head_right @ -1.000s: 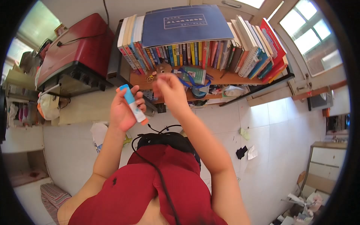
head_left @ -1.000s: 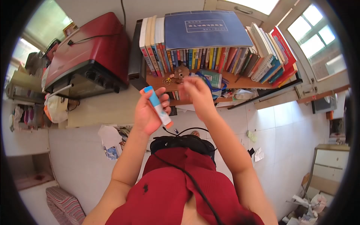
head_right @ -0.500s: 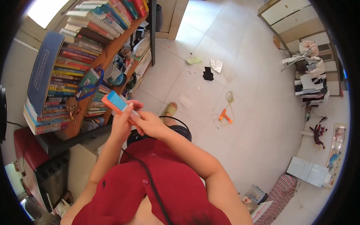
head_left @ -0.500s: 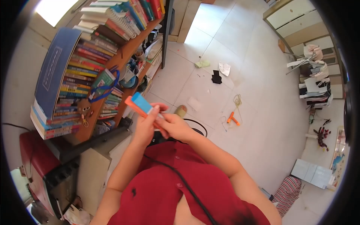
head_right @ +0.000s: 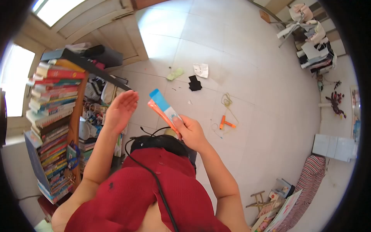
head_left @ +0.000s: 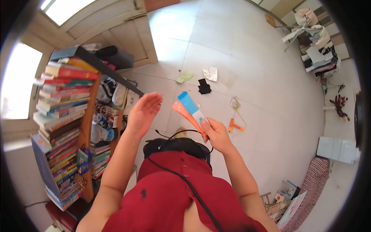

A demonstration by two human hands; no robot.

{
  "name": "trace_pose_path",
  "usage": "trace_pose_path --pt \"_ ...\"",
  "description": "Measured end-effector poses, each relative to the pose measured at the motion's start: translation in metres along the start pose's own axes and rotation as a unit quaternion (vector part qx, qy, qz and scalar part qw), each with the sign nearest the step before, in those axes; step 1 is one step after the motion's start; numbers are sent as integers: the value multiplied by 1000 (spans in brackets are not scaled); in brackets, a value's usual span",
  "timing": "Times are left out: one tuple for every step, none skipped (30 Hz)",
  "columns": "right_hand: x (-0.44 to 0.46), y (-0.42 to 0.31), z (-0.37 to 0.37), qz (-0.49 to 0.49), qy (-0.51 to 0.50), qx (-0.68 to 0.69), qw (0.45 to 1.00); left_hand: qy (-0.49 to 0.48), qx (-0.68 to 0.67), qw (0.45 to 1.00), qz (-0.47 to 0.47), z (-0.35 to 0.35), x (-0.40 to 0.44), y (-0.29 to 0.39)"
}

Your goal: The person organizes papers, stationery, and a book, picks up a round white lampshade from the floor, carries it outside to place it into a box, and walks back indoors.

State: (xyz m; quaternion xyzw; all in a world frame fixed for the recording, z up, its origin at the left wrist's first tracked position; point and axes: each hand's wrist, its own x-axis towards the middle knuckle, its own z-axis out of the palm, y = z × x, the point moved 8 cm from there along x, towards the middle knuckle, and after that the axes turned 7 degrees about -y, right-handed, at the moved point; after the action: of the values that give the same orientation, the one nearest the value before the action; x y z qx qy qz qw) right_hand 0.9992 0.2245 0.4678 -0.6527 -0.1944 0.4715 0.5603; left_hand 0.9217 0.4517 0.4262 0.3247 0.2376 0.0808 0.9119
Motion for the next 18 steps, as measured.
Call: trace_pose_path --pt "8 -4 -13 -10 14 61 998 -7 -1 1000 -27 14 20 -17" --pt "19 -10 -26 -25 26 122 992 -39 -44 996 -68 29 38 -39" --pt "29 -13 -39 -27 31 126 991 -72 -86 988 -106 46 52 -56" --pt "42 -15 -49 -45 23 161 986 -101 -81 981 -144 77 61 -60" --pt "55 -18 -60 -61 15 198 978 -127 -76 972 -183 109 71 -60" --pt "68 -20 -71 -65 21 205 976 -146 -39 971 -183 127 87 -55" --pt "84 -23 -86 -57 41 191 979 -151 -32 970 -187 136 107 -50" --pt "103 -27 -103 -50 61 175 981 -159 6 974 -161 144 132 -39" --pt "123 -35 -121 -58 67 176 980 -169 43 976 -133 152 159 -27" --pt "140 -42 -145 -57 105 107 987 -177 47 974 -134 156 187 -17" --pt "159 -51 -167 -53 142 37 988 -171 56 975 -131 157 220 -6" --pt "174 -68 -187 -80 187 19 979 -164 64 976 -130 158 251 4" --pt "190 -77 -200 -76 195 19 978 -155 71 976 -133 158 276 13" --pt "209 -90 -219 -80 222 19 972 -133 70 978 -142 159 304 22" --pt "225 -103 -240 -82 246 14 966 -137 64 978 -146 166 331 32" --pt "241 -118 -255 -120 267 -23 956 -136 67 976 -155 171 353 39" --pt "260 -128 -272 -119 272 -23 955 -135 77 974 -162 175 378 48" --pt "269 -154 -286 -169 314 -158 921 -139 74 972 -175 182 402 55"
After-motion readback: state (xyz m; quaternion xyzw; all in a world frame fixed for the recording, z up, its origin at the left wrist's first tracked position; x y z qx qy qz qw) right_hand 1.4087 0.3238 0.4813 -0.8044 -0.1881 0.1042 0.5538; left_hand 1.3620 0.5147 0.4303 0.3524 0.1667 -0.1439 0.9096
